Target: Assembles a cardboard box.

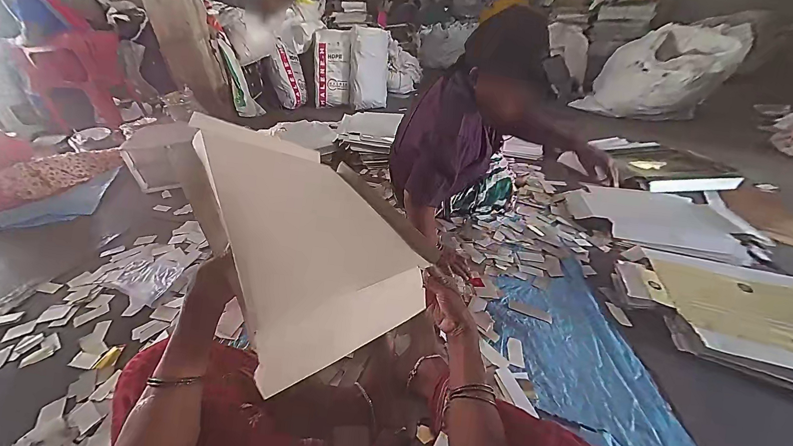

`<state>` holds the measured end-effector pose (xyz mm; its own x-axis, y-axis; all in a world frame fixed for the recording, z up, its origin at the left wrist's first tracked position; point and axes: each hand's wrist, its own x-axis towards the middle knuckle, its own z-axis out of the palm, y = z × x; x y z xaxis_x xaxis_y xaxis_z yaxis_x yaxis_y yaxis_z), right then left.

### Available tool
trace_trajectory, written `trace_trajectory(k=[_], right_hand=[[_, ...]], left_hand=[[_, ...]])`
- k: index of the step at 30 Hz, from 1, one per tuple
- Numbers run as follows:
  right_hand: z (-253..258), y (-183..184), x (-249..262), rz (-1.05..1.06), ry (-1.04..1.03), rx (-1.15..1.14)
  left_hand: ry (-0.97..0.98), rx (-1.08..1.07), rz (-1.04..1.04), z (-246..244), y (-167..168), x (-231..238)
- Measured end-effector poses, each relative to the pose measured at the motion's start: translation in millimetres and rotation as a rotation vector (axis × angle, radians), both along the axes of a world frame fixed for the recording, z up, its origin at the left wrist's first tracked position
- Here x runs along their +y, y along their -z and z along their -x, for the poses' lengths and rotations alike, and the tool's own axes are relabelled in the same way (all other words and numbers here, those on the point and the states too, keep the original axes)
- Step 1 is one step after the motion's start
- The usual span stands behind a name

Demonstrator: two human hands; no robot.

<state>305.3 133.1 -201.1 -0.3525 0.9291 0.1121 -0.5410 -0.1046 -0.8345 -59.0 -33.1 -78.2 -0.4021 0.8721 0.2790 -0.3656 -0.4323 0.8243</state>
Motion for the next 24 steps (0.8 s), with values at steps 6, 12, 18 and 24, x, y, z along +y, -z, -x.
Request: trace_trajectory(k=[6,12,18,24], right_hand=[[0,2,1,-0.103,-0.019,-0.121],[-7,-22,12,-0.255,0.156,-0.399],[-21,-33,21,-0.181,0.444,-0.437],[-41,-53,7,-0.027,0.355,-0.168]], left_hand=[[-0.129,-0.042,0.067,-10,-8,-17],[0.045,0.132,0.077,-6,21,-16],[-0.018,0.27,0.354,12,15,-2],[-0.099,0.487,0.555,44,44,37]])
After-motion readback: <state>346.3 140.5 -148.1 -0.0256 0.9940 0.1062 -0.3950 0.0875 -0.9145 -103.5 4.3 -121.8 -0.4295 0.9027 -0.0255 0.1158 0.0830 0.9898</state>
